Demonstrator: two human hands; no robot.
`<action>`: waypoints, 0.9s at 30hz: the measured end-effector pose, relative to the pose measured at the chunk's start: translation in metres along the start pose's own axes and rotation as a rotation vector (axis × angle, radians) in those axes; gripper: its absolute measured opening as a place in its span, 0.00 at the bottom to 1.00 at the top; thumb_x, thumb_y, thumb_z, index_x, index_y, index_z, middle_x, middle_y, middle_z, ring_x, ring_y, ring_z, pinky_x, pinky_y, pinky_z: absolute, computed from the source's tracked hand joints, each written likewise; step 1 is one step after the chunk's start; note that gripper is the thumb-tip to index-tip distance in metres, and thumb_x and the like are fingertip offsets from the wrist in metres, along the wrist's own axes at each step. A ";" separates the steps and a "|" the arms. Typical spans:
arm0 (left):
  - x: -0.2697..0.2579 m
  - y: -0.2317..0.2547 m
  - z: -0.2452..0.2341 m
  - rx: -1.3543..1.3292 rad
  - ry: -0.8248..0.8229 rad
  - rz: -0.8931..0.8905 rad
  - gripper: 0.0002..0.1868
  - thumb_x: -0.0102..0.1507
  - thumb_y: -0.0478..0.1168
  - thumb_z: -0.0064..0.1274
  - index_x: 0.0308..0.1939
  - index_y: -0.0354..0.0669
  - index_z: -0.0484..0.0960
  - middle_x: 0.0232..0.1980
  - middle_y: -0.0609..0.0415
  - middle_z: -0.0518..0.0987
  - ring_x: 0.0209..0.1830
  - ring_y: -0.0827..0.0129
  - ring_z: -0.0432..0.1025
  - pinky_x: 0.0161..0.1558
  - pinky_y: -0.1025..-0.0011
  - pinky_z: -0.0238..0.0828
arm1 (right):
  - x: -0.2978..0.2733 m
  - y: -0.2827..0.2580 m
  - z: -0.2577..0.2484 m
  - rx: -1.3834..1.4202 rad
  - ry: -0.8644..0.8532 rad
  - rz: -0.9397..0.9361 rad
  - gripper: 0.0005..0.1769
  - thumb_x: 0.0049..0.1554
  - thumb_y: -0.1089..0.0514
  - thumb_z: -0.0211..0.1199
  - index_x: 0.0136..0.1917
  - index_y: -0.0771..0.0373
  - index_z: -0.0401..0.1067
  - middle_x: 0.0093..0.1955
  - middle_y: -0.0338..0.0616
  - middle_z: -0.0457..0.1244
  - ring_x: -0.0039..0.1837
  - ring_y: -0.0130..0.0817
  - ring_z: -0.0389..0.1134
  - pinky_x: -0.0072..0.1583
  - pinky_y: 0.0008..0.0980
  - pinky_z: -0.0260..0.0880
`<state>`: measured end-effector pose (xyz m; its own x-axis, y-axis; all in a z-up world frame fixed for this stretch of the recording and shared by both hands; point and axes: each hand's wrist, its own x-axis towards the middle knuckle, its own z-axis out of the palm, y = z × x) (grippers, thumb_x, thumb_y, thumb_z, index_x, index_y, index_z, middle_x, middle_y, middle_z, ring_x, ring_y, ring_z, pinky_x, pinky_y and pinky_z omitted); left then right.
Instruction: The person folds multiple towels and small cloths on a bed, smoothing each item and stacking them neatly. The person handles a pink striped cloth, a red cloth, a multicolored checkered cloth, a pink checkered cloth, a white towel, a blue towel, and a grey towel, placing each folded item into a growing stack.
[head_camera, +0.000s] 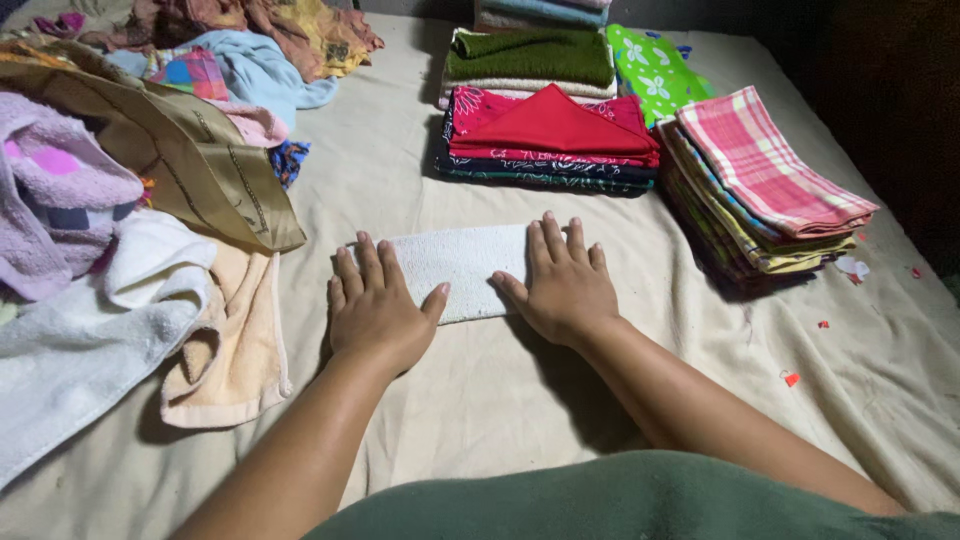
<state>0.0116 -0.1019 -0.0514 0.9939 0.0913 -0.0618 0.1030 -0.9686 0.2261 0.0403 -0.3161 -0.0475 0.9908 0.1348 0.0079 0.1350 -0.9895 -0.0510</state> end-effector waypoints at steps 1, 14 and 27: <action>0.000 -0.001 0.000 -0.012 0.008 0.003 0.54 0.64 0.72 0.34 0.79 0.36 0.37 0.83 0.39 0.30 0.82 0.44 0.24 0.75 0.46 0.23 | 0.000 0.002 0.001 -0.003 0.002 0.005 0.55 0.58 0.20 0.39 0.82 0.61 0.38 0.86 0.50 0.32 0.85 0.54 0.28 0.77 0.56 0.34; 0.034 0.016 -0.048 0.158 -0.231 -0.001 0.53 0.66 0.62 0.49 0.80 0.37 0.39 0.84 0.37 0.28 0.82 0.38 0.13 0.72 0.30 0.15 | -0.011 0.002 -0.002 0.061 0.141 0.056 0.54 0.58 0.23 0.45 0.80 0.65 0.44 0.84 0.53 0.39 0.83 0.54 0.36 0.77 0.60 0.34; 0.345 0.198 -0.131 0.163 0.166 0.515 0.58 0.57 0.54 0.62 0.83 0.54 0.41 0.85 0.41 0.34 0.83 0.41 0.17 0.75 0.30 0.26 | -0.016 0.010 -0.012 0.287 0.138 0.029 0.50 0.59 0.31 0.50 0.80 0.66 0.47 0.84 0.56 0.42 0.84 0.57 0.36 0.74 0.59 0.29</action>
<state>0.3802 -0.2316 0.0998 0.9084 -0.3805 0.1734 -0.3915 -0.9196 0.0327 0.0258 -0.3287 -0.0365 0.9875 0.0791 0.1366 0.1209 -0.9353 -0.3324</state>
